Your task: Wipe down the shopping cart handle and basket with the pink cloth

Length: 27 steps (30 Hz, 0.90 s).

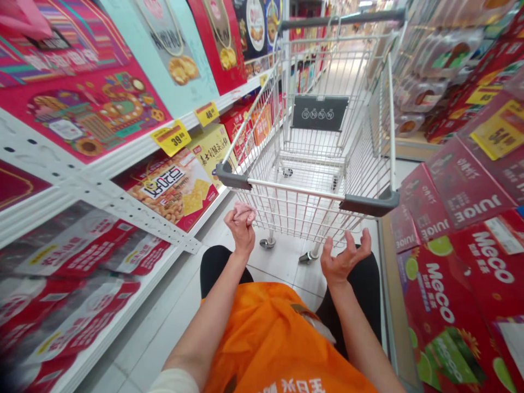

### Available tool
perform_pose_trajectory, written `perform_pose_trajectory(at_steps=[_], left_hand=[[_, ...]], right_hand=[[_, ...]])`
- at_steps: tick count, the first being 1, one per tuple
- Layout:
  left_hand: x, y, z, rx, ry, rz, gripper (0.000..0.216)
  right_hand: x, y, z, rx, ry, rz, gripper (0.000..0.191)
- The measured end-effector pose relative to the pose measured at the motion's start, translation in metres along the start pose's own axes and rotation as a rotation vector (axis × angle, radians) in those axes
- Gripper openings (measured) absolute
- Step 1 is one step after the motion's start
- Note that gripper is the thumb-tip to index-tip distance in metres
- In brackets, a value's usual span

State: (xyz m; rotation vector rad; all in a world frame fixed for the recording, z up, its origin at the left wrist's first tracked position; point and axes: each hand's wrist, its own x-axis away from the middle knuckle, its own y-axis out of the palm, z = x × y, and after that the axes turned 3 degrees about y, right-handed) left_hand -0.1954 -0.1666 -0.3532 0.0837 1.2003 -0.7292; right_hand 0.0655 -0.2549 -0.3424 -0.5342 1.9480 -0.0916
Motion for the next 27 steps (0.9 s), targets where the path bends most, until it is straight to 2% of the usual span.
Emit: perform_pose_trajectory(at_steps=[3,7,9,13,15,17,20,23,27], left_hand=[[-0.019,-0.006,-0.005,-0.010,0.041,0.039,0.020],[-0.046,-0.004,0.004,-0.016,0.076,0.084,0.020],[-0.041,-0.004,0.008,-0.010,0.099,0.048,0.020],[-0.004,-0.013,0.007,0.019,0.116,-0.081,0.018],[0.008,-0.017,0.007,0.023,0.109,-0.087,0.018],[0.005,-0.018,0.011,-0.007,0.081,-0.003,0.020],[-0.021,-0.010,0.025,-0.042,0.070,0.128,0.024],[-0.042,0.001,0.038,-0.009,0.142,0.140,0.021],[-0.024,0.006,0.045,0.025,0.157,0.056,0.022]], right_hand=[[-0.006,-0.001,0.003,-0.061,0.064,-0.070,0.063],[-0.008,0.001,0.004,-0.116,0.134,-0.102,0.064],[-0.008,0.001,0.003,-0.125,0.140,-0.109,0.063],[-0.009,0.001,0.007,-0.106,0.129,-0.127,0.060],[-0.010,0.000,0.010,-0.097,0.108,-0.126,0.060],[-0.011,-0.001,0.013,-0.087,0.085,-0.127,0.058],[-0.013,-0.002,0.014,-0.080,0.068,-0.123,0.055],[-0.015,-0.003,0.009,-0.092,0.064,-0.126,0.053],[-0.015,-0.004,0.001,-0.057,0.064,-0.101,0.054]])
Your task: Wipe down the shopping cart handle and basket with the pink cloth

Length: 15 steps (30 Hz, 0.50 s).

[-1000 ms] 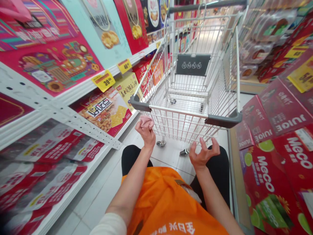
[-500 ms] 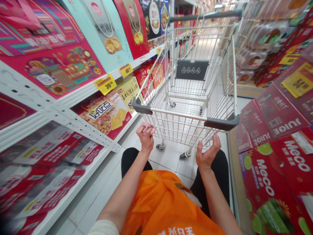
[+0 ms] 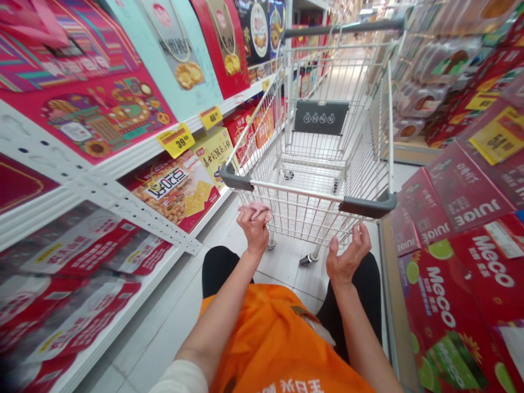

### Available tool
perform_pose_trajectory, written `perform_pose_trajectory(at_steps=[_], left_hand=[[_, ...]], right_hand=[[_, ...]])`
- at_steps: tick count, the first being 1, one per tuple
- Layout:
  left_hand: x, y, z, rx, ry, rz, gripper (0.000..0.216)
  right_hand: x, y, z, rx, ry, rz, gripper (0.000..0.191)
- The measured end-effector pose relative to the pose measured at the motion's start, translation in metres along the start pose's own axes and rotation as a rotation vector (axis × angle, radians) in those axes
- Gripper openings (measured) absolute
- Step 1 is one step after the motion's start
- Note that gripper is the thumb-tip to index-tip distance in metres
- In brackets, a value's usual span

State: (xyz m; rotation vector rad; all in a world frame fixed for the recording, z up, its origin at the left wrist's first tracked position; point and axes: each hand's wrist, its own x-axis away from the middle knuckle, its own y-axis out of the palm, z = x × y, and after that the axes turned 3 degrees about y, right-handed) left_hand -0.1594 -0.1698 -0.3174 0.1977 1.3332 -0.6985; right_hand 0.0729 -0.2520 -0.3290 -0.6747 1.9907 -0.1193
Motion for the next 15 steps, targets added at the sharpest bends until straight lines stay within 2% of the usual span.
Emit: perform_pose_trajectory(at_steps=[2,4,8,11,15], left_hand=[[0.014,-0.002,0.003,0.016,-0.026,-0.046,0.022],[0.017,-0.004,0.008,0.002,-0.067,-0.038,0.021],[-0.004,0.001,0.017,0.004,-0.107,-0.006,0.022],[-0.010,0.009,0.021,0.023,-0.108,-0.061,0.021],[0.014,0.011,0.021,0.022,-0.098,-0.127,0.023]], right_hand=[[0.001,-0.001,-0.002,0.019,0.005,-0.003,0.056],[0.001,-0.001,-0.002,0.007,0.020,-0.029,0.057],[0.001,-0.002,-0.001,-0.044,0.074,-0.035,0.053],[0.001,0.000,0.000,-0.092,0.143,-0.045,0.053],[0.002,0.003,0.003,-0.161,0.255,-0.158,0.055]])
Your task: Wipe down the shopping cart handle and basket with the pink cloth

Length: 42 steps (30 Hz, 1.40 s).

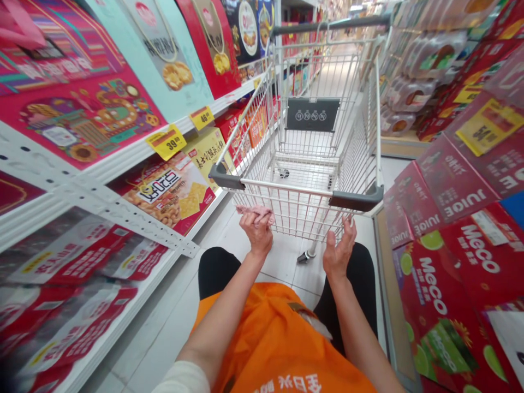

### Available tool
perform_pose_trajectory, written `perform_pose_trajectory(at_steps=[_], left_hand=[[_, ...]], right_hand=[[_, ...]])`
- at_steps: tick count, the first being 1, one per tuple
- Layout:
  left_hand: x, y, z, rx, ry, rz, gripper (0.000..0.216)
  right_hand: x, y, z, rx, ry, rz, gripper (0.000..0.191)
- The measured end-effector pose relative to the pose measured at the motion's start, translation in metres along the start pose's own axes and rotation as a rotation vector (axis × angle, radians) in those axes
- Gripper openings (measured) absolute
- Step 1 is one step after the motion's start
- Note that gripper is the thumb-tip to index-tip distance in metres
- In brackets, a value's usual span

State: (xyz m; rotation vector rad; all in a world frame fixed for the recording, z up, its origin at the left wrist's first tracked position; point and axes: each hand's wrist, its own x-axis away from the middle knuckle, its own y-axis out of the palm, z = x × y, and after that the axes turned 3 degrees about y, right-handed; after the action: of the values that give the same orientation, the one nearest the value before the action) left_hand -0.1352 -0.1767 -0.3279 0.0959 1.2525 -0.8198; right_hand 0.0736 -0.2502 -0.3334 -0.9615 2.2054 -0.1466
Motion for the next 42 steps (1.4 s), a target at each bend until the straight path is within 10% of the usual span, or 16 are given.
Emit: perform_pose_trajectory(at_steps=[10,19,31,42], left_hand=[[-0.016,0.006,0.028,0.043,0.014,-0.022,0.025],[0.036,0.008,0.024,-0.011,-0.001,-0.084,0.024],[-0.014,0.028,0.011,0.025,-0.040,-0.047,0.026],[-0.054,0.062,-0.021,-0.017,0.222,-0.079,0.021]], right_hand=[[-0.003,-0.004,-0.006,-0.010,-0.074,0.022,0.057],[-0.007,-0.008,-0.002,-0.031,-0.034,-0.062,0.057],[-0.056,0.029,0.013,0.041,0.078,-0.222,0.059],[-0.111,0.064,0.042,-0.040,0.091,-0.207,0.055]])
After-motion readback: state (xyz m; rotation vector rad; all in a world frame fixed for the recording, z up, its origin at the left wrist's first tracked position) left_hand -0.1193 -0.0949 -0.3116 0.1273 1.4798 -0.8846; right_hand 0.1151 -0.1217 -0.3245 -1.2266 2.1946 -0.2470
